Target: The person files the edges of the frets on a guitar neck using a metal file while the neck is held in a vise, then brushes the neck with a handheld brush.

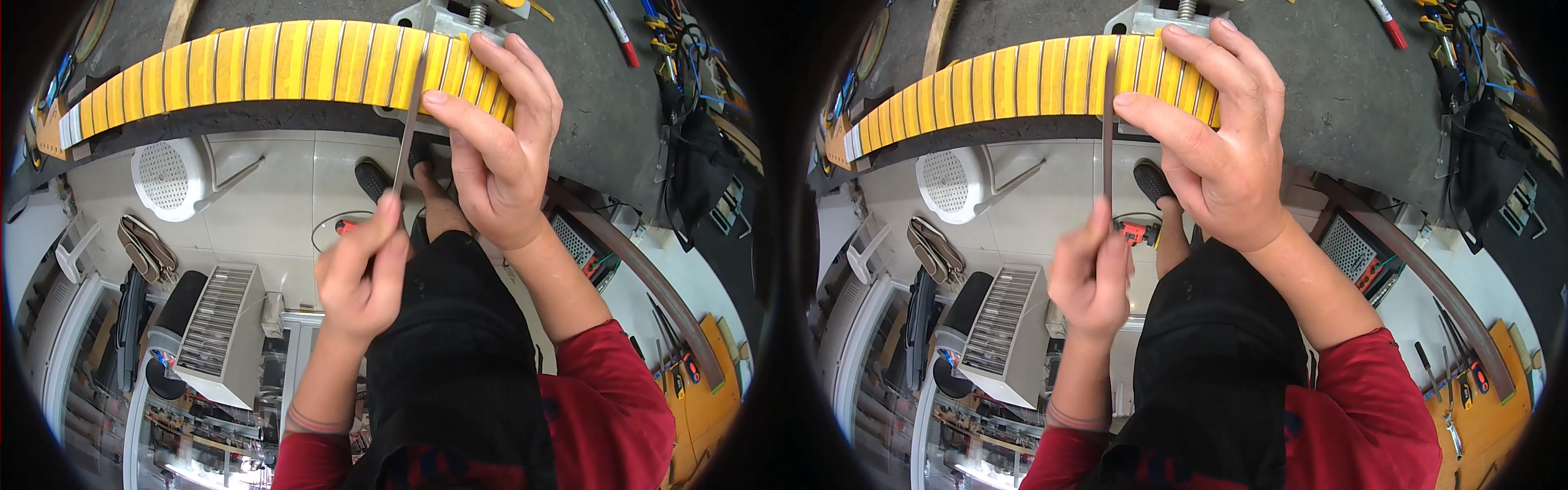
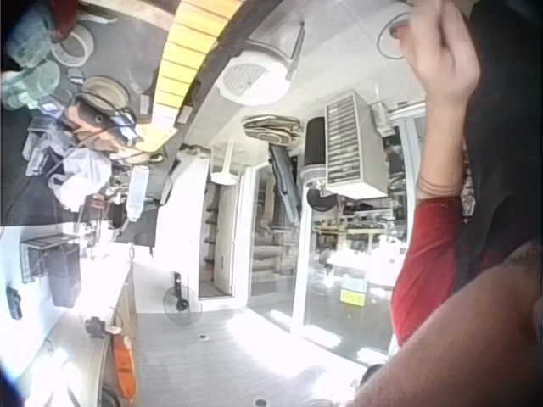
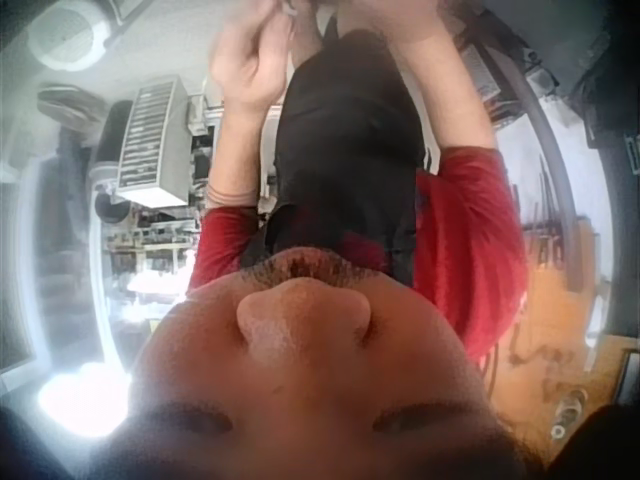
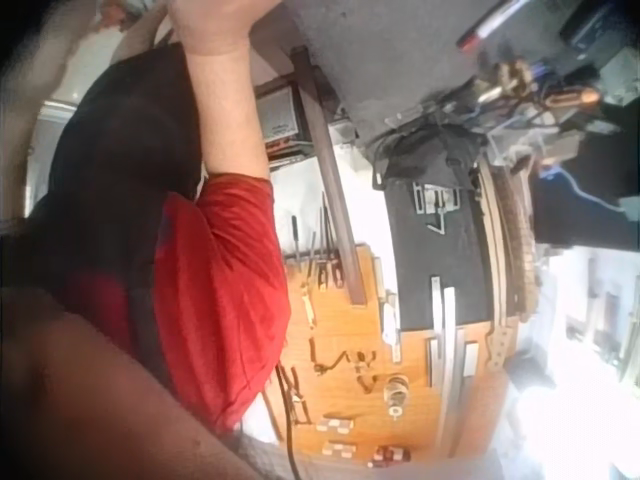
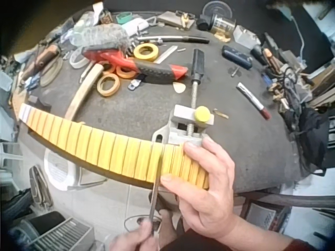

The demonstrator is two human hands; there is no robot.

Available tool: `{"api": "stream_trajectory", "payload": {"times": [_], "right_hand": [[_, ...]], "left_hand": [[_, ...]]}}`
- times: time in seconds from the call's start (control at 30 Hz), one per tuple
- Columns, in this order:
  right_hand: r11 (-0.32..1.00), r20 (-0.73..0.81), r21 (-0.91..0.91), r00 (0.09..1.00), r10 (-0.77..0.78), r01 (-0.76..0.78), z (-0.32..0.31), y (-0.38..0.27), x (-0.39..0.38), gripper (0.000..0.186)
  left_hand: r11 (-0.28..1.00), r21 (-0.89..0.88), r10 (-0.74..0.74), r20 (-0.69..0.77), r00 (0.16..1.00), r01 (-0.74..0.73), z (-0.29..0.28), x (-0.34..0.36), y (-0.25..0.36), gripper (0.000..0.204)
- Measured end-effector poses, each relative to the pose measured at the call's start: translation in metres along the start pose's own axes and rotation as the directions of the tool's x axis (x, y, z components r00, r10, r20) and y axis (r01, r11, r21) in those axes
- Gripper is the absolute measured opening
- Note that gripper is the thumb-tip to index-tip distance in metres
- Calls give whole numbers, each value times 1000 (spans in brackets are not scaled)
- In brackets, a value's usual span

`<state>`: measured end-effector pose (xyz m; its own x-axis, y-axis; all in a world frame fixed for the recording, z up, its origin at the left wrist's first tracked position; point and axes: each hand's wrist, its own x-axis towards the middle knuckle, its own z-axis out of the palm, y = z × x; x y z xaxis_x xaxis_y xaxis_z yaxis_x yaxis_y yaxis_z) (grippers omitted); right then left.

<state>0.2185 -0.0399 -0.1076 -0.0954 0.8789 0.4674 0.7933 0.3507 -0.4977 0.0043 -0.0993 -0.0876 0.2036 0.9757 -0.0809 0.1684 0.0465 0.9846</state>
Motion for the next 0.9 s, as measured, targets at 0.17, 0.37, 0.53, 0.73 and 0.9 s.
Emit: {"api": "stream_trajectory", "payload": {"times": [0.17,0.37,0.53,0.73,0.9], "right_hand": [[1000,7,-8,1000,1,-1,-2,-1,1,48],[1000,20,2,1000,3,-3,-3,-1,-1,50],[1000,25,9,1000,5,-5,-2,-4,2,49],[1000,22,5,1000,-3,3,-2,-2,1,47],[1000,-18,8,1000,15,-15,2,0,-1,59]], "left_hand": [[998,19,62,-51,997,-61,19,53,10,36],[981,159,116,-15,993,-112,-3,-12,4,36],[985,112,136,-70,988,-128,18,55,8,40],[963,219,168,-42,985,-155,-10,-49,-14,43],[932,254,270,-17,963,-257,-13,-38,-10,46]]}}
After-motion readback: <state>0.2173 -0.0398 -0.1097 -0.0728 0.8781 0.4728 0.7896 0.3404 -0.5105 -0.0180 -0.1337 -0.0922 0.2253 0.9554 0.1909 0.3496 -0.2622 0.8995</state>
